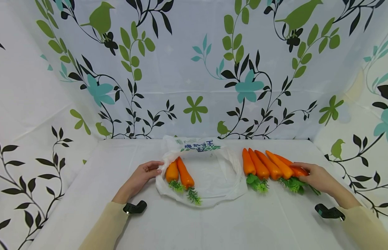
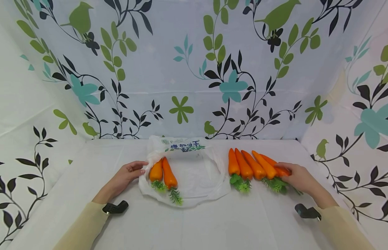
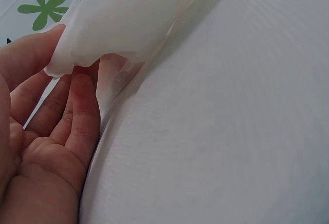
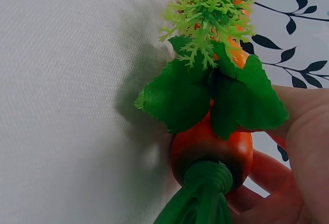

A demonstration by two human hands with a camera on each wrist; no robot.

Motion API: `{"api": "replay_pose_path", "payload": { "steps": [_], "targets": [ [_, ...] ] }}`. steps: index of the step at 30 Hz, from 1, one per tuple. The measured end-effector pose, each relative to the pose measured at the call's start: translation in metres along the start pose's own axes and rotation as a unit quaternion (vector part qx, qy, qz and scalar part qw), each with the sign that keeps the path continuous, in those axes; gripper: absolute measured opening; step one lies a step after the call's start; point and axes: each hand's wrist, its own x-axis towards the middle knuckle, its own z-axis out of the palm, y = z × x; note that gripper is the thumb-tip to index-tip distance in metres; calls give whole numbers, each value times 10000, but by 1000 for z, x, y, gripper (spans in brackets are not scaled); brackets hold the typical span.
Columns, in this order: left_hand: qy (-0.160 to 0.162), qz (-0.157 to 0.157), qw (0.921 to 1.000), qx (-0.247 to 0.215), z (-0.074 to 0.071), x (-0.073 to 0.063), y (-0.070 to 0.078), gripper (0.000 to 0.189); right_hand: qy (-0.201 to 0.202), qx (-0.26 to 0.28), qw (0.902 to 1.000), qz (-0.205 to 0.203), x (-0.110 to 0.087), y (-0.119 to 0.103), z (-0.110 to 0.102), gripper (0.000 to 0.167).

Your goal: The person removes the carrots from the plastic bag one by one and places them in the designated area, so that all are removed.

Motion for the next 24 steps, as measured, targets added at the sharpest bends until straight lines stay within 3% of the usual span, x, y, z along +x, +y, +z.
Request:
{"api": "replay_pose_path", "payload": {
  "steps": [24],
  "targets": [
    [-12, 0, 10000, 20, 0, -1, 2, 46, -200, 223, 9995, 103, 9, -2, -8, 52]
  ]
}}
